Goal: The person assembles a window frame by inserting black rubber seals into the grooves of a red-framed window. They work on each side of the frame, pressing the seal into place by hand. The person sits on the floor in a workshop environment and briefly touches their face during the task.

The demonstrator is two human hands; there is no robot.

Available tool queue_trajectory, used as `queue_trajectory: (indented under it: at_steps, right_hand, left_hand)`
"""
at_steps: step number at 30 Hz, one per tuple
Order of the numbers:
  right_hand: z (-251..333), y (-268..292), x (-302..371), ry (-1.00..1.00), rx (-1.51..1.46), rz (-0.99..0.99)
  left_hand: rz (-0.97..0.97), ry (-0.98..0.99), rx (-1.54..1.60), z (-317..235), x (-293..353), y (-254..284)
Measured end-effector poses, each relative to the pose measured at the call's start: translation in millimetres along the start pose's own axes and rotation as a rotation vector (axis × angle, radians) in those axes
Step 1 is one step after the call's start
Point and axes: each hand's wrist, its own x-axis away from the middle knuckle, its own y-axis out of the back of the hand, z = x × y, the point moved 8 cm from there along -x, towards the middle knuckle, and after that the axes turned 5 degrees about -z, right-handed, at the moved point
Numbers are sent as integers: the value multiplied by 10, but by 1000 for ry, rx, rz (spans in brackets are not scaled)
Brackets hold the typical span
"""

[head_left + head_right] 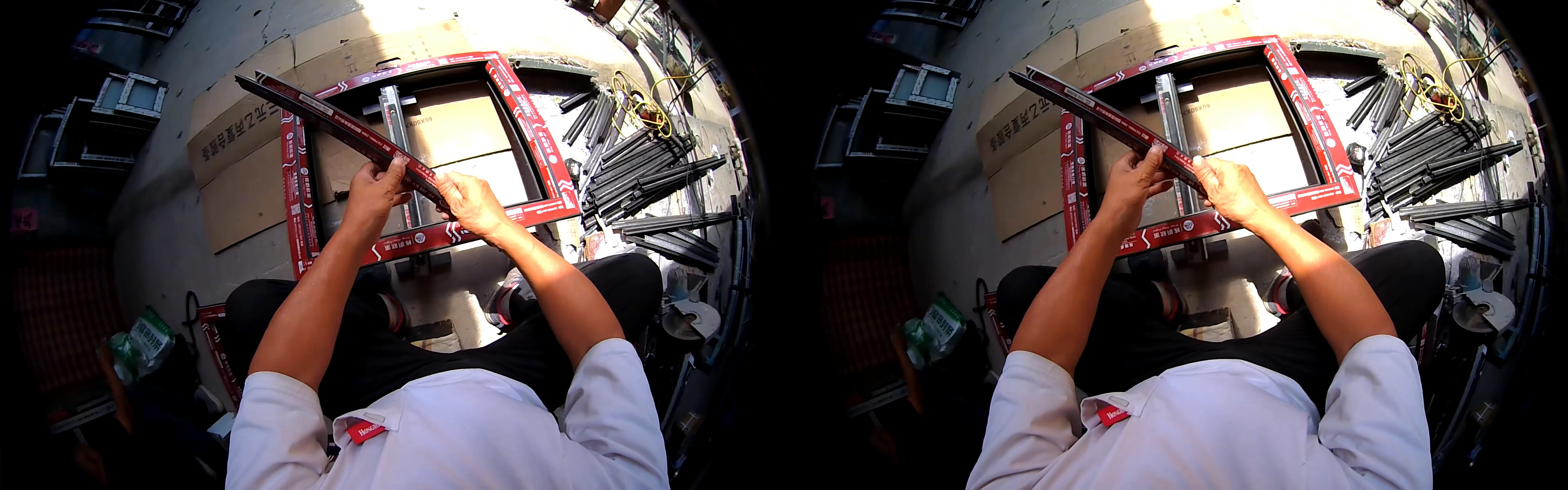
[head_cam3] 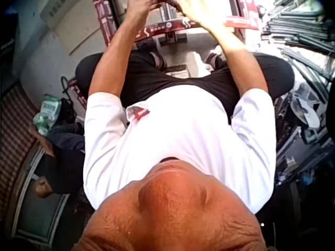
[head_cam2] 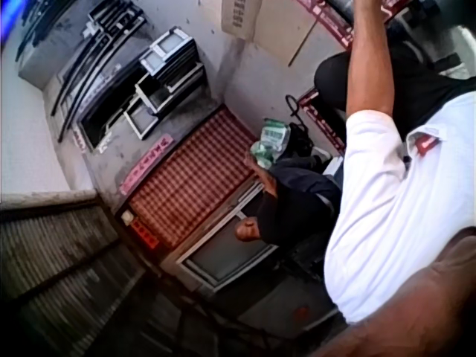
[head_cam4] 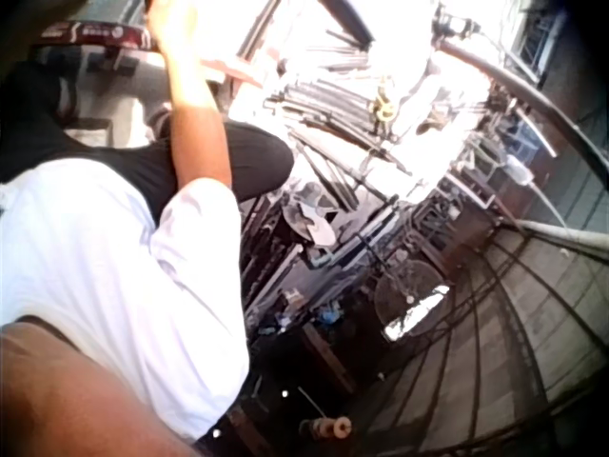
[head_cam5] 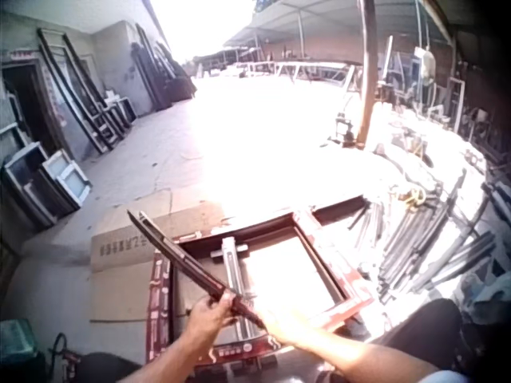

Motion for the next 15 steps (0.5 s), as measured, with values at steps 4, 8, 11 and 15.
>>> queue_trajectory:
  at_steps: [4, 8, 11, 15]
  right_hand:
    - [-110, 131, -60, 5, 59, -103]
    - [-160, 267, -112, -146, -146, -111]
    - [-163, 466, -170, -128, -94, -181]
    - [-49, 701, -206, -114, 35, -221]
  left_hand:
    - [9, -11, 91, 49, -64, -22]
    - [-32, 11, 111, 106, -120, 86]
    - [-95, 15, 136, 147, -212, 190]
    - [-174, 0, 194, 76, -251, 278]
